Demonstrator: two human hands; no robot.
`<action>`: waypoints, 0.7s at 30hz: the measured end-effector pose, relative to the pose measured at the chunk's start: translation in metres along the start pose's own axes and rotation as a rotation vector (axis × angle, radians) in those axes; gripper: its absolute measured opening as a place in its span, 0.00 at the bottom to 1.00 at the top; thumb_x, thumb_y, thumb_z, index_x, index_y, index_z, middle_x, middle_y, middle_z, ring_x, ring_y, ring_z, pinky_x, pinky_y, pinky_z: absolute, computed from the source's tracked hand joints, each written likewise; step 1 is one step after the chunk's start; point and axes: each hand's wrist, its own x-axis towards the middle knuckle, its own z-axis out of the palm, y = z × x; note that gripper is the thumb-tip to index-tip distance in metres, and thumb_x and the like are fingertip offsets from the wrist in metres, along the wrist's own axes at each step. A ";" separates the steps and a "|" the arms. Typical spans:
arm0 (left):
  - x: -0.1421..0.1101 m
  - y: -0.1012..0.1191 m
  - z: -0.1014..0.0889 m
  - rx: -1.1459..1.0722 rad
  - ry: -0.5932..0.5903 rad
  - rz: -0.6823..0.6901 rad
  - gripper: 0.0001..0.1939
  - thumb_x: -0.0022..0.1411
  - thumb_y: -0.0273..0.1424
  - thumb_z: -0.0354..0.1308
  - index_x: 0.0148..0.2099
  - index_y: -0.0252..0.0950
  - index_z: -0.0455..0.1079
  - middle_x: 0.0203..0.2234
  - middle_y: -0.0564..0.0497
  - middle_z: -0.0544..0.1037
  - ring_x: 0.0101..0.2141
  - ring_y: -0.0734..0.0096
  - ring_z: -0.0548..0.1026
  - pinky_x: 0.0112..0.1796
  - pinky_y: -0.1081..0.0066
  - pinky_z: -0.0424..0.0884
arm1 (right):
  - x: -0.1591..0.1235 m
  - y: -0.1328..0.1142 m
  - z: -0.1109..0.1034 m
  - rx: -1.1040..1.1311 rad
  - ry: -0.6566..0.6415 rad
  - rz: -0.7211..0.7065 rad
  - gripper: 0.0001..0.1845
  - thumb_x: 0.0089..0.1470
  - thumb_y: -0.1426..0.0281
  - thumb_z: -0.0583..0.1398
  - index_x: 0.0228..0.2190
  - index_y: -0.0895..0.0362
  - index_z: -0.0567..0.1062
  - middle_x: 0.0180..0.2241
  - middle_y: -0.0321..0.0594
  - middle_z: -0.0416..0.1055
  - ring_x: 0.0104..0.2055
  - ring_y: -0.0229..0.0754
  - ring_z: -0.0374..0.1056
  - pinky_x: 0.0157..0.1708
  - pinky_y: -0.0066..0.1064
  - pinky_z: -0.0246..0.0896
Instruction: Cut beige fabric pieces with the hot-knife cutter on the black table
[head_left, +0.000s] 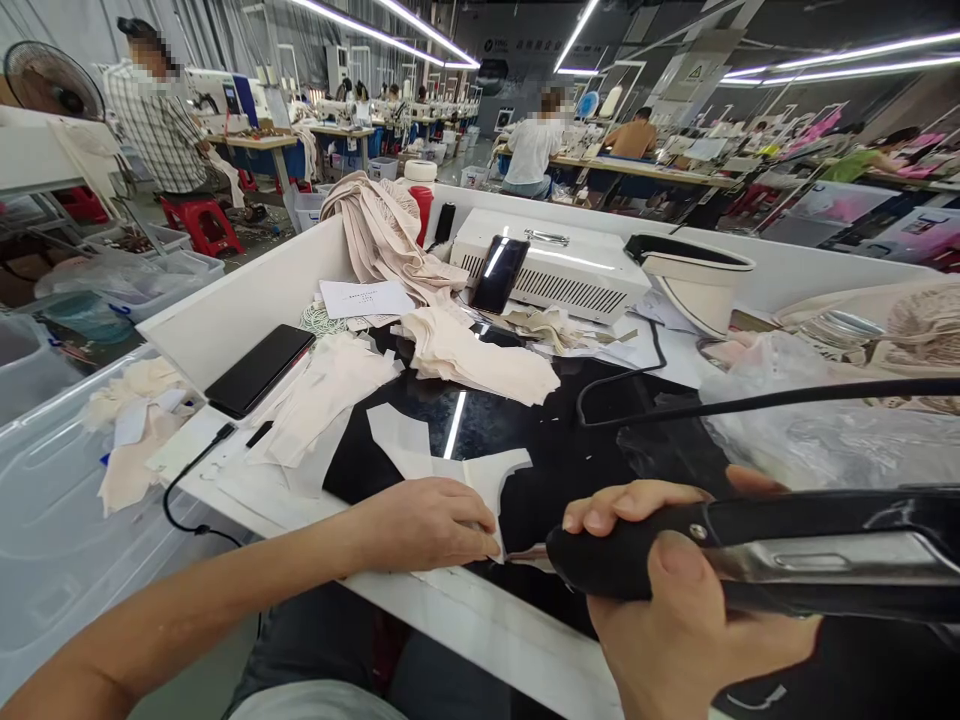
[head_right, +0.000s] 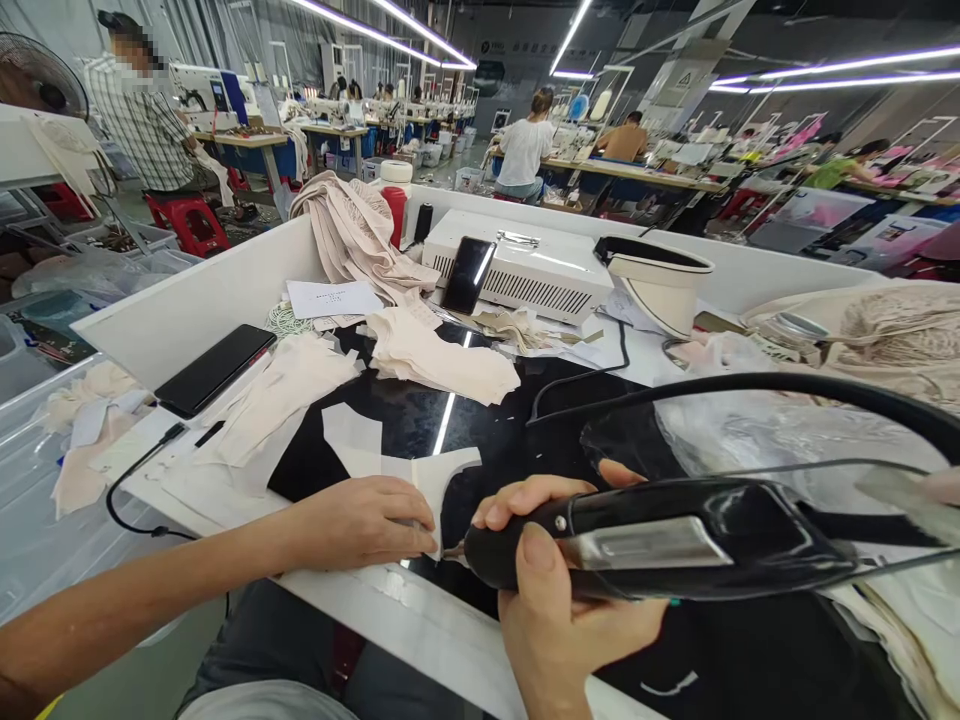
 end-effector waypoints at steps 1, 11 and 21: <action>0.000 0.000 0.000 0.000 -0.003 -0.003 0.15 0.80 0.27 0.52 0.46 0.34 0.80 0.42 0.45 0.84 0.45 0.67 0.81 0.51 0.69 0.76 | 0.000 0.000 0.000 0.008 0.007 -0.005 0.25 0.48 0.68 0.73 0.47 0.51 0.74 0.25 0.28 0.76 0.20 0.40 0.67 0.16 0.33 0.68; -0.001 0.000 0.001 -0.017 0.003 0.000 0.13 0.80 0.27 0.54 0.46 0.33 0.80 0.42 0.46 0.83 0.44 0.66 0.81 0.51 0.68 0.77 | -0.003 0.004 0.000 0.004 -0.011 0.016 0.26 0.49 0.65 0.75 0.48 0.49 0.74 0.25 0.27 0.74 0.21 0.40 0.67 0.17 0.31 0.67; -0.006 -0.001 -0.007 -0.074 -0.044 -0.064 0.11 0.80 0.30 0.56 0.55 0.33 0.78 0.51 0.43 0.83 0.55 0.62 0.79 0.62 0.64 0.72 | -0.015 -0.001 -0.010 -0.037 -0.045 0.037 0.26 0.52 0.64 0.74 0.50 0.49 0.74 0.27 0.30 0.75 0.23 0.42 0.69 0.20 0.36 0.72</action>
